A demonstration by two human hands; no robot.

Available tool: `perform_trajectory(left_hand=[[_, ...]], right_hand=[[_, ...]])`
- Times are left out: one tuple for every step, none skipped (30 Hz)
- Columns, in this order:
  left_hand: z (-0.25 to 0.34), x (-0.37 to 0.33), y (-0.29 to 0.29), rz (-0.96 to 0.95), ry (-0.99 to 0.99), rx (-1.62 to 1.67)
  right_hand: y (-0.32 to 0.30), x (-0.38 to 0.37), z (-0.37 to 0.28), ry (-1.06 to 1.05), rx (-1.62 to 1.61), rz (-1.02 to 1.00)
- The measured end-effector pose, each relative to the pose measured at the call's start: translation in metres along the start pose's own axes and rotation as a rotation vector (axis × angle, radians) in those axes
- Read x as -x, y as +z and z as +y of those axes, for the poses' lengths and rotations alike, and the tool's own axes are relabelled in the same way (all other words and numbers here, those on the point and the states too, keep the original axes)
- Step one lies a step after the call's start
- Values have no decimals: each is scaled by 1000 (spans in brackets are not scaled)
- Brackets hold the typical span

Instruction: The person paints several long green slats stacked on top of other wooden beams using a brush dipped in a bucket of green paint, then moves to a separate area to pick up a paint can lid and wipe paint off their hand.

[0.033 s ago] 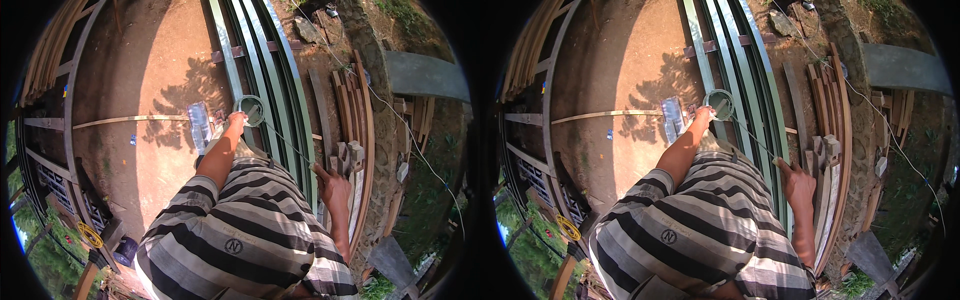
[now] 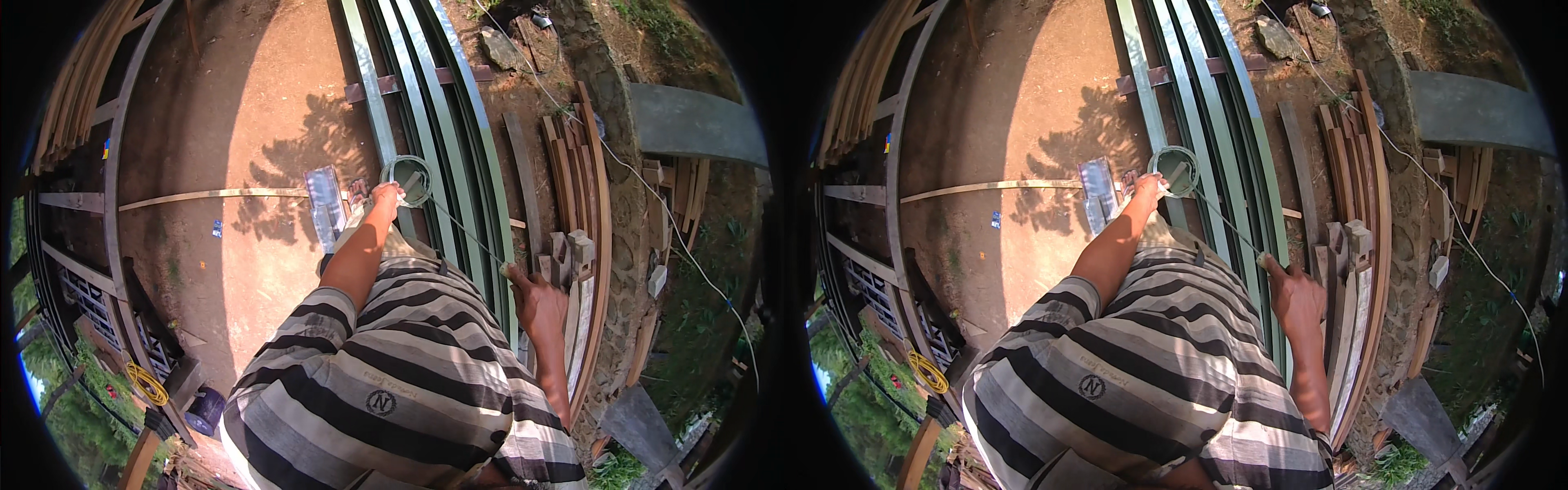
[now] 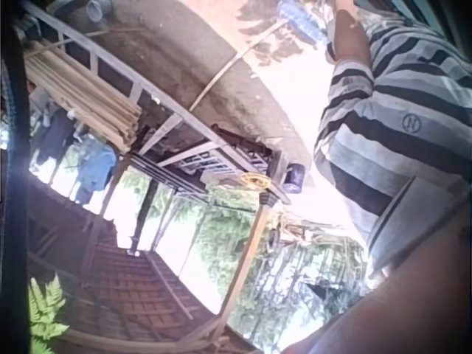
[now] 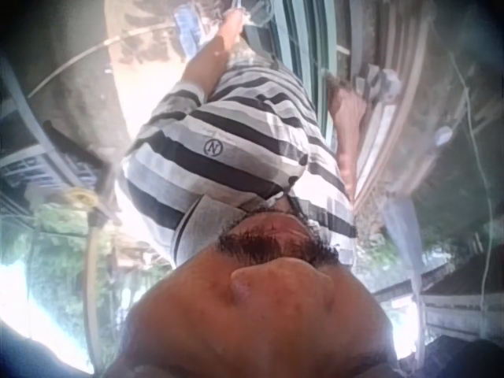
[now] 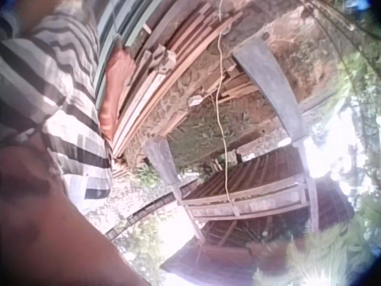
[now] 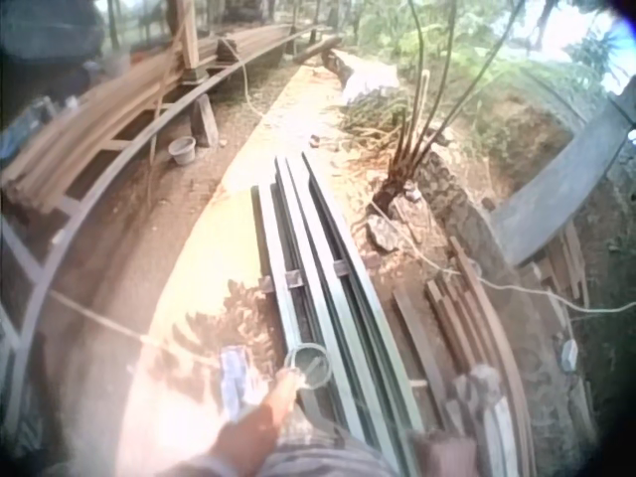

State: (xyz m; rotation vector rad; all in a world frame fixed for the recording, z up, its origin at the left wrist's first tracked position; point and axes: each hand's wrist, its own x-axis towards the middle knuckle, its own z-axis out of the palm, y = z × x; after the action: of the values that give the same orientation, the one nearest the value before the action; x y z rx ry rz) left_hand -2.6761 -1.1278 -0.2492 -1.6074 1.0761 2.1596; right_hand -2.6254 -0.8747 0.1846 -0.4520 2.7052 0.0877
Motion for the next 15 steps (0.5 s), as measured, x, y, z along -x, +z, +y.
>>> perform_trajectory(left_hand=[[6, 13, 4, 11, -27, 55], [7, 11, 4, 16, -51, 61], [8, 6, 5, 16, -68, 58], [7, 1, 1, 25, -90, 69], [12, -1, -2, 30, -119, 73], [13, -11, -8, 12, -100, 42], [19, -9, -10, 13, -86, 46], [24, -11, -14, 16, -70, 61], [30, -13, -17, 33, -64, 117], [35, -9, -16, 44, -60, 141], [41, -5, -12, 54, -58, 160], [46, 1, -9, 65, -56, 179], [49, -3, -16, 45, -56, 175], [51, -7, -20, 46, -57, 192], [53, -12, -22, 46, -58, 207]], right_hand=[[9, -6, -7, -5, 5, -8], [16, -14, -13, -10, 10, -17], [20, -16, -17, -13, -9, 0], [25, -23, -22, -29, -19, 10], [26, -31, -28, -43, -25, 20], [26, -39, -35, -66, -11, 19], [32, -47, -39, -80, -6, 14], [34, -54, -46, -104, 3, 13], [39, -61, -51, -125, 5, 17], [46, -69, -56, -140, 7, 23], [52, -75, -59, -151, 7, 27], [54, -80, -63, -205, 8, 101], [55, -86, -69, -278, 9, 177], [55, -91, -75, -349, 11, 253], [55, -96, -80, -441, 155, 432]])
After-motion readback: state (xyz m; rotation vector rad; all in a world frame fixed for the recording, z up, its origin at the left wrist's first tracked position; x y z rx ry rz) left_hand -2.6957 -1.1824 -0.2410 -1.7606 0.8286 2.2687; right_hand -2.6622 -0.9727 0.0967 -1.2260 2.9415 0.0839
